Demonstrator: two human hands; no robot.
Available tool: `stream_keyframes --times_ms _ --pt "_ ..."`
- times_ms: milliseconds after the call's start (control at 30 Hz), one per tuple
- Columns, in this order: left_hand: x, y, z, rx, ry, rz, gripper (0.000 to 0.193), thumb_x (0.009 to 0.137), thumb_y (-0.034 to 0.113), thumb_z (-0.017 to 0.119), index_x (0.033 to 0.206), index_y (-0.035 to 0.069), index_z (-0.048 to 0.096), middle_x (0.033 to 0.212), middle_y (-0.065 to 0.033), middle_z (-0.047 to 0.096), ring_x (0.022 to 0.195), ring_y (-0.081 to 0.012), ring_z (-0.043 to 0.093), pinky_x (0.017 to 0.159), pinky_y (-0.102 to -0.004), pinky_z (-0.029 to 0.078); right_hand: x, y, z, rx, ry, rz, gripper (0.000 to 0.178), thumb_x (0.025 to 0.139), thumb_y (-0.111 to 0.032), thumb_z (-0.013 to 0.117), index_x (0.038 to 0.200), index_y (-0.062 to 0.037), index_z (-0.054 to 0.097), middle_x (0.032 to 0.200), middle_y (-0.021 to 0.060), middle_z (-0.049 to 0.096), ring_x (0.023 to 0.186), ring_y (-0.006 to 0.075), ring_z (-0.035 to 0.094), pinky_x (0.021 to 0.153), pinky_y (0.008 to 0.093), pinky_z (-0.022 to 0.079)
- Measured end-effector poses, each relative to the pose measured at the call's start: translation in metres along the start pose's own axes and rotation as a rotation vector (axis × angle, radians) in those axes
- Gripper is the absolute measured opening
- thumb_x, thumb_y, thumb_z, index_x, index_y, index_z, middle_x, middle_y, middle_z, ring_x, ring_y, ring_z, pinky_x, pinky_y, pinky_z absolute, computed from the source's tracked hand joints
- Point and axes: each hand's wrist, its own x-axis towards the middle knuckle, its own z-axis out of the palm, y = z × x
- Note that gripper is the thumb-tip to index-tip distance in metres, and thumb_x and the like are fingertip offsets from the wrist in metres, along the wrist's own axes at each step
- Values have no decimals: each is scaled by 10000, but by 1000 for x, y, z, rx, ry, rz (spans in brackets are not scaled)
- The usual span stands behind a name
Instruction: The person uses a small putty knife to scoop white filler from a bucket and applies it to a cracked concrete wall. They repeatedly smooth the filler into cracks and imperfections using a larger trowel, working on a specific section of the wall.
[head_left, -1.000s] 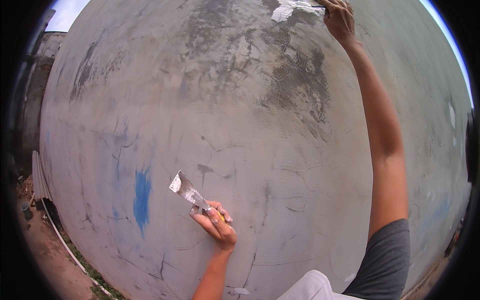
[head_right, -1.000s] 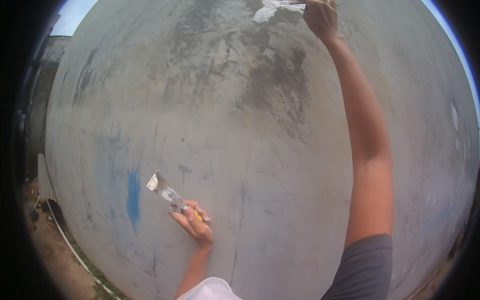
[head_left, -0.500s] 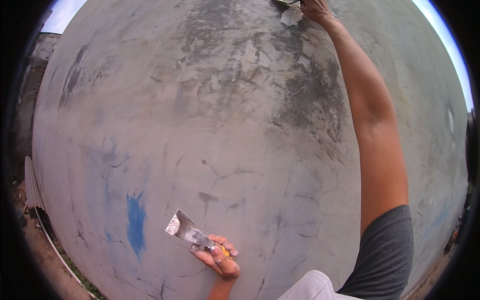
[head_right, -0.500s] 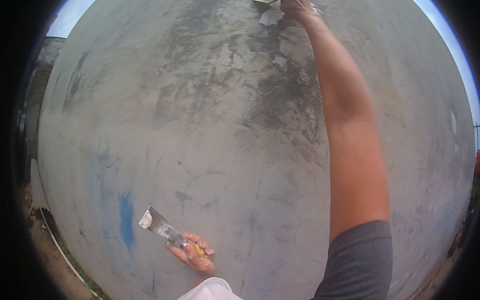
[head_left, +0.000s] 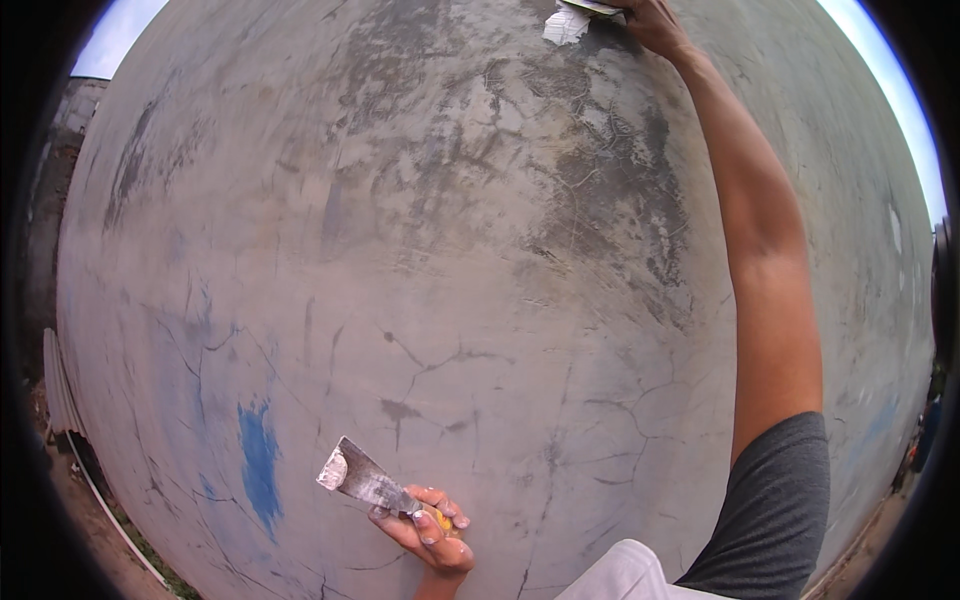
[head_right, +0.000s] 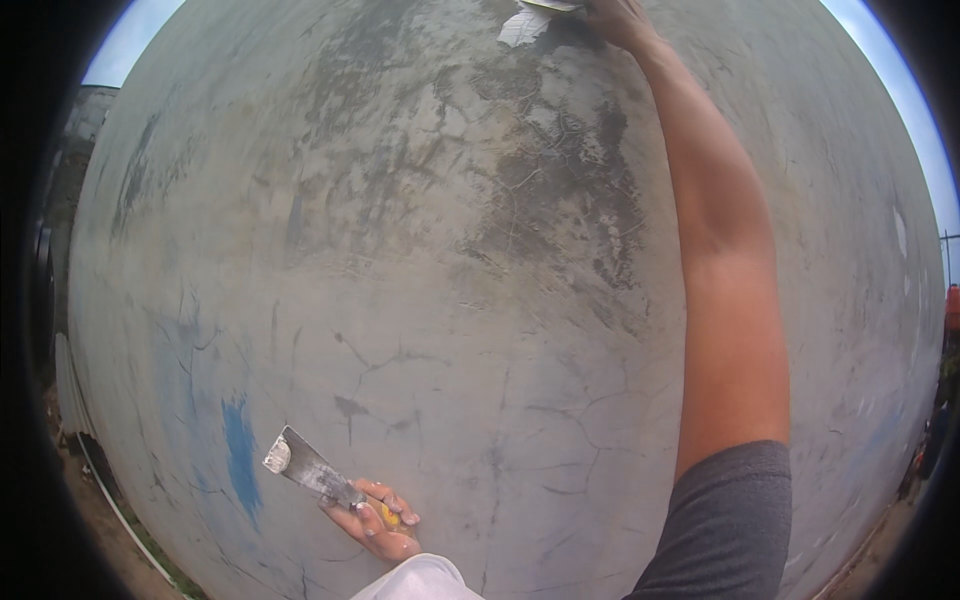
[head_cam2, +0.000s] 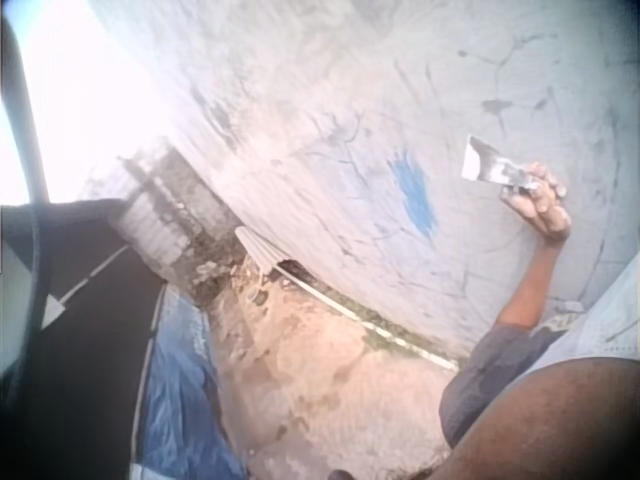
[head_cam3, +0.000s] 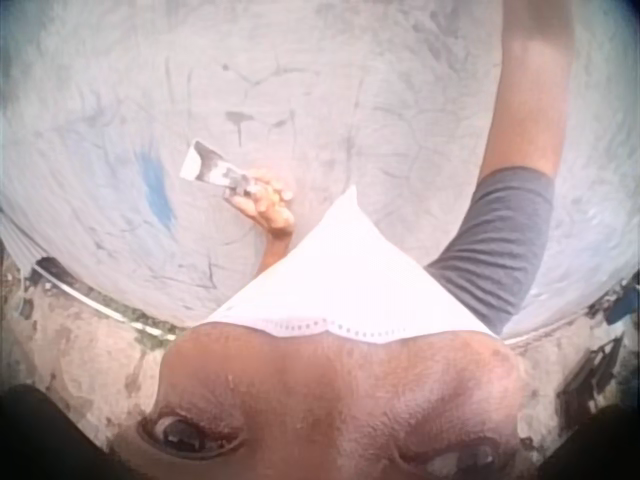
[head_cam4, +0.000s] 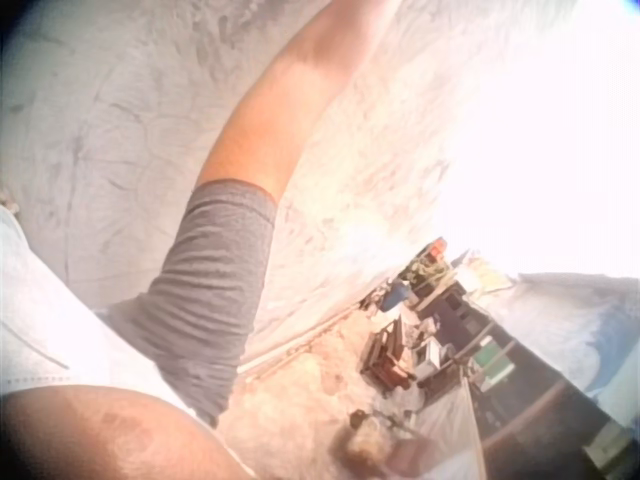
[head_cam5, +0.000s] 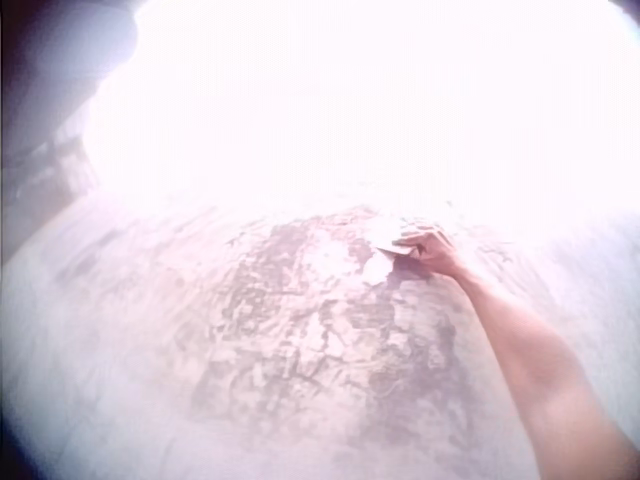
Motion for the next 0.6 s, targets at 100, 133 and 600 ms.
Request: stream_keyframes --times_ms 100,133,600 --pt "-2 -5 -3 21 -2 12 561 899 362 391 1274 64 100 887 -110 413 576 -114 407 414 -209 397 -8 -3 -5 -7 15 0 478 646 36 485 1046 -129 689 1104 155 633 1104 315 554 945 378 438" --pt "-1 -6 -5 32 -12 19 572 900 365 388 1283 61 91 887 -113 413 577 -115 408 413 -210 396 -13 -3 -6 -14 17 9 488 644 41 482 1053 -129 686 1109 160 630 1103 318 554 943 377 438" --pt "1 -1 -8 41 -45 11 495 890 375 412 1215 64 203 915 -95 436 586 -110 412 450 -221 390 -33 -43 -87 -399 -550 406 495 820 26 443 1227 -221 576 1164 71 613 1053 273 577 902 368 443"
